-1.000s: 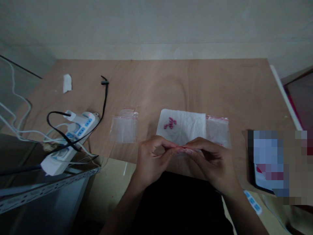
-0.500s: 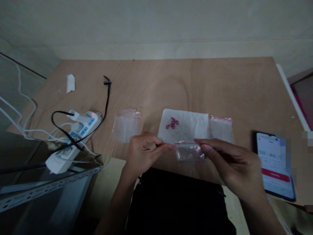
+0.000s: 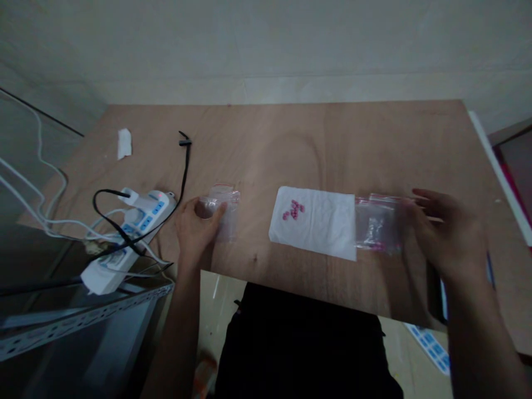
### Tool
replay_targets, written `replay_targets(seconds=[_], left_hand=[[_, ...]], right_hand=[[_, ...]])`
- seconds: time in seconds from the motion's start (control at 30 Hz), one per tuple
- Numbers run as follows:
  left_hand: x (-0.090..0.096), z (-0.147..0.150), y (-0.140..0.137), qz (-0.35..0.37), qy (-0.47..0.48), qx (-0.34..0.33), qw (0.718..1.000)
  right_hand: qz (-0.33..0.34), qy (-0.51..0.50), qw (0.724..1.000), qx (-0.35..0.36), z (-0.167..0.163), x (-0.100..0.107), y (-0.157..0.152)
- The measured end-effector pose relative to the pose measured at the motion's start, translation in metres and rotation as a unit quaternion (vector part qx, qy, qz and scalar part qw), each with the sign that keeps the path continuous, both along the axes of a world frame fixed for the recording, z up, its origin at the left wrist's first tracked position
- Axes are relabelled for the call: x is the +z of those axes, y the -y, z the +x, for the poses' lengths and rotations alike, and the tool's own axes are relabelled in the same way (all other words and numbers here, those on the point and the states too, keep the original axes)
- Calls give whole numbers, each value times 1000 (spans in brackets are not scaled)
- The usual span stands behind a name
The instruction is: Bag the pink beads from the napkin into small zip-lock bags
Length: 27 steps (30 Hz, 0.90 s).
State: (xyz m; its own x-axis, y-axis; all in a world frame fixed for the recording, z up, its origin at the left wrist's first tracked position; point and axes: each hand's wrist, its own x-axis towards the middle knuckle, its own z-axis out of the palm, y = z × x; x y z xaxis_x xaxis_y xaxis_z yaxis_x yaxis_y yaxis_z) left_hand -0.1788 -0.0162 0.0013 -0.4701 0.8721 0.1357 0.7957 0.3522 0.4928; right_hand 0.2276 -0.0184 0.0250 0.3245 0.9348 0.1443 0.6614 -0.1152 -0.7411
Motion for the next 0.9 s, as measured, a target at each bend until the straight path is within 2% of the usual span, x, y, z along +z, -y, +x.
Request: replay_targets(seconds=[0.07,0.13,0.23,0.3,0.37,0.47,0.53,0.7,0.9], left_hand=[[3,3,3,64,-12,-10,998],[9,7,8,145,-28,-42,988],[21,19,19,217,-10,-123,968],[26,29,26,235,46,-165,957],[26,41,33,248,125,-191,941],[22,59,42,248,220,-230,915],[19,68,47,233,238,-260,906],[20,81,57,190,218,-294,911],[20,78,58,172,210,-281,920]], right_hand=[[-6,85,995,-51,-2,1,3],[9,119,991,-54,-11,7,7],[66,119,991,8,-30,16,12],[105,108,987,59,-43,17,13],[112,93,982,116,-56,14,11],[68,68,973,208,-76,1,3],[47,57,964,256,-88,-11,-4],[38,96,944,313,-112,-33,-25],[32,124,928,349,-121,-34,-37]])
